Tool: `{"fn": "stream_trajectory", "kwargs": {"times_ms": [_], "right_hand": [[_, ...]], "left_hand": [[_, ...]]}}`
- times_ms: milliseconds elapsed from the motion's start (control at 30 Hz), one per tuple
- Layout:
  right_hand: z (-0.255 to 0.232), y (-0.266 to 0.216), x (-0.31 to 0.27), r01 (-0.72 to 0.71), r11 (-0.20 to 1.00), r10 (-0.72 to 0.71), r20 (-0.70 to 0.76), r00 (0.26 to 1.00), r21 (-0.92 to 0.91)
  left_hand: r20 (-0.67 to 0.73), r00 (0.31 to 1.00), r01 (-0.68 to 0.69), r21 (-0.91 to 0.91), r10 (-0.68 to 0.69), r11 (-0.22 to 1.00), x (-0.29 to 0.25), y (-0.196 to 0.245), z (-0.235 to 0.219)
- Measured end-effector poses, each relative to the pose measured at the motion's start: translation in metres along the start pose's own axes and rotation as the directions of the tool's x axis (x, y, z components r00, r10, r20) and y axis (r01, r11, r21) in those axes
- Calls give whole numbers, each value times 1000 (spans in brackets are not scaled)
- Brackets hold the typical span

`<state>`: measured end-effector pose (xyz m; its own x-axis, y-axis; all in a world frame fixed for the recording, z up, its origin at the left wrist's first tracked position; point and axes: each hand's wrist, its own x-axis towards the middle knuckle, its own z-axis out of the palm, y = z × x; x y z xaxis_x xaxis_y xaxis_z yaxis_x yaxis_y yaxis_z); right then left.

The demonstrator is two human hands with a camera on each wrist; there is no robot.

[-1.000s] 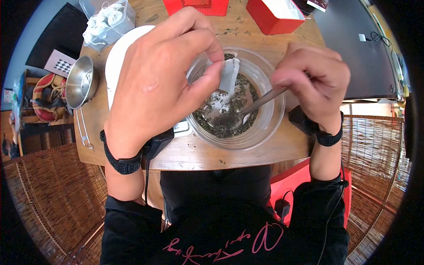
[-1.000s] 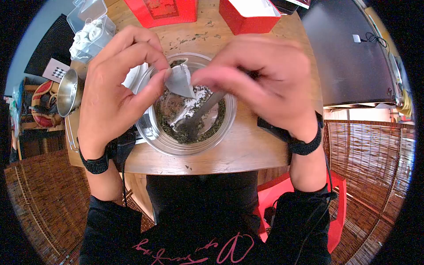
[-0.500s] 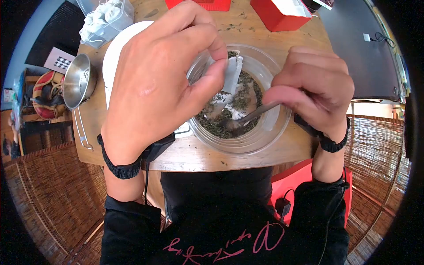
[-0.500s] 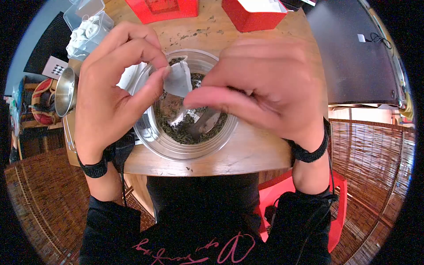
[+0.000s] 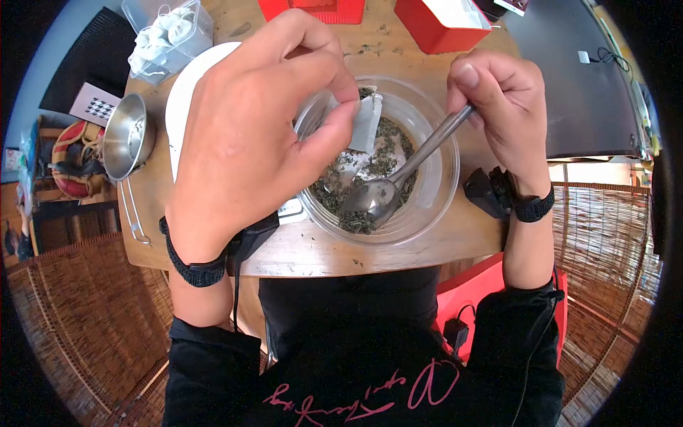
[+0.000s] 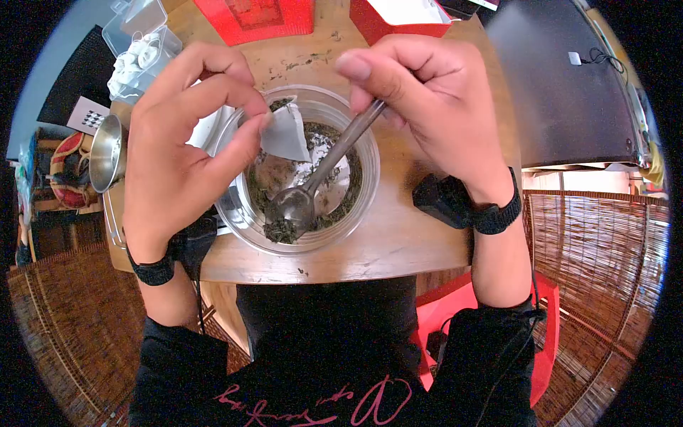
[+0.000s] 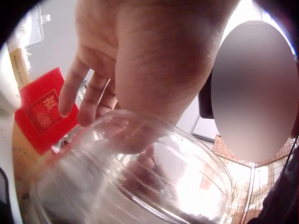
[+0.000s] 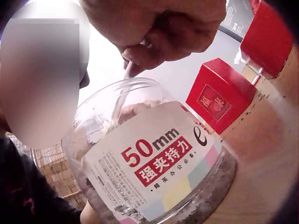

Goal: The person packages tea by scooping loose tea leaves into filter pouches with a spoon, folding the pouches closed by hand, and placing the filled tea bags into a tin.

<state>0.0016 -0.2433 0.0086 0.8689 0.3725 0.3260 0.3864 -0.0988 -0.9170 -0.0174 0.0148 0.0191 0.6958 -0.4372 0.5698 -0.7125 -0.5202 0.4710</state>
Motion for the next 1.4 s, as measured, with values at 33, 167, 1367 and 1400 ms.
{"fn": "stream_trajectory", "kwargs": {"times_ms": [33, 167, 1367, 1400], "right_hand": [[-2, 1, 1, -53, 996, 55, -18, 998, 70], [-15, 3, 5, -37, 999, 40, -116, 992, 19], [-1, -36, -13, 370, 793, -446, -48, 894, -483], [6, -38, -13, 202, 856, -285, -107, 952, -476]], "left_hand": [[66, 998, 14, 82, -20, 997, 1, 2, -4], [40, 999, -15, 54, 13, 998, 1, 1, -5], [-27, 999, -20, -119, 17, 993, 7, 7, -5], [-44, 998, -47, -124, 42, 991, 8, 7, -6]]}}
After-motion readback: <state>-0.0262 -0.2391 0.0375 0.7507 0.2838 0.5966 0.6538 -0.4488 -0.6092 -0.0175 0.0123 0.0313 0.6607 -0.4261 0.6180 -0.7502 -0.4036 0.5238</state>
